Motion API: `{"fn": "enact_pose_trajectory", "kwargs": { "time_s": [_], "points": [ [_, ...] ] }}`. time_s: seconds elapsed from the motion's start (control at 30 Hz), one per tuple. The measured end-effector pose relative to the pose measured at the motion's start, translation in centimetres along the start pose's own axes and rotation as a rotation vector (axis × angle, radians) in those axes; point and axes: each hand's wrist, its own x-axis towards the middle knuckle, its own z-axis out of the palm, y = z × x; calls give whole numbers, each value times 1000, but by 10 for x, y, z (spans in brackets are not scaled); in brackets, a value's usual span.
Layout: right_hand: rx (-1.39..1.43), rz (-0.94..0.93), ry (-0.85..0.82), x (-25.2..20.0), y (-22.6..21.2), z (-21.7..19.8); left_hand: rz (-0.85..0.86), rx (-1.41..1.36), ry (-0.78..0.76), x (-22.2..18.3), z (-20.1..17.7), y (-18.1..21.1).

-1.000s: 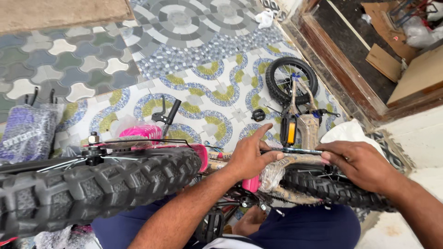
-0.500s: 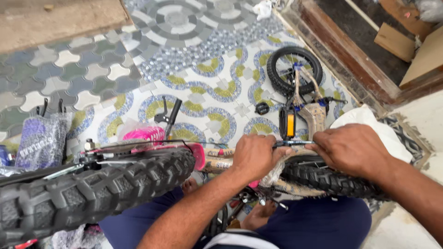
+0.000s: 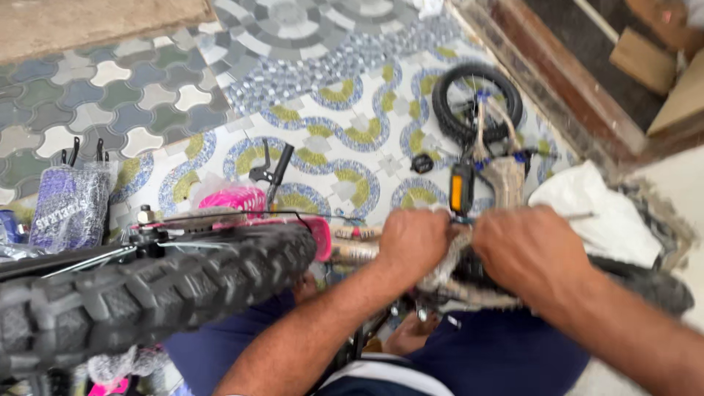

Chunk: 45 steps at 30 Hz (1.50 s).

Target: The person assembles a small bicycle on the floor by attaching pedals, tightening a cable with a wrench, and using a screwdriver on various components.

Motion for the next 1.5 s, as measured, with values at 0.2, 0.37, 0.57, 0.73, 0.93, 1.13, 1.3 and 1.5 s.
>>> {"fn": "enact_pose_trajectory", "kwargs": {
  "time_s": [0.2,0.37,0.57,0.73,0.93,1.13,1.3,1.5],
  "points": [
    [-40,59,-93,-8,14,-15,-70,0,-169,11,-9,-5],
    [-26,147,-203,-17,30,-13,-52,27,-73,10,-10,-1],
    [-118,125,-237,-13,31,-15,-118,-17,-185,13,-11,-2],
    [-164,-19,-159,-3,21,-5,-110,-20,-157,12,-14,0],
    [-146,-12,-118,-4,11,-8,-122,-39,-172,11,-16,2],
    [-261,-19,-163,-5,-1,4,-121,27,-252,15,-17,2],
    [-399,-109,-228,-3,-11,7,-115,43,-281,16,-15,2],
    [-80,-44,24,-15,26,15,-46,-8,-125,11,-15,-3]
  ]
}}
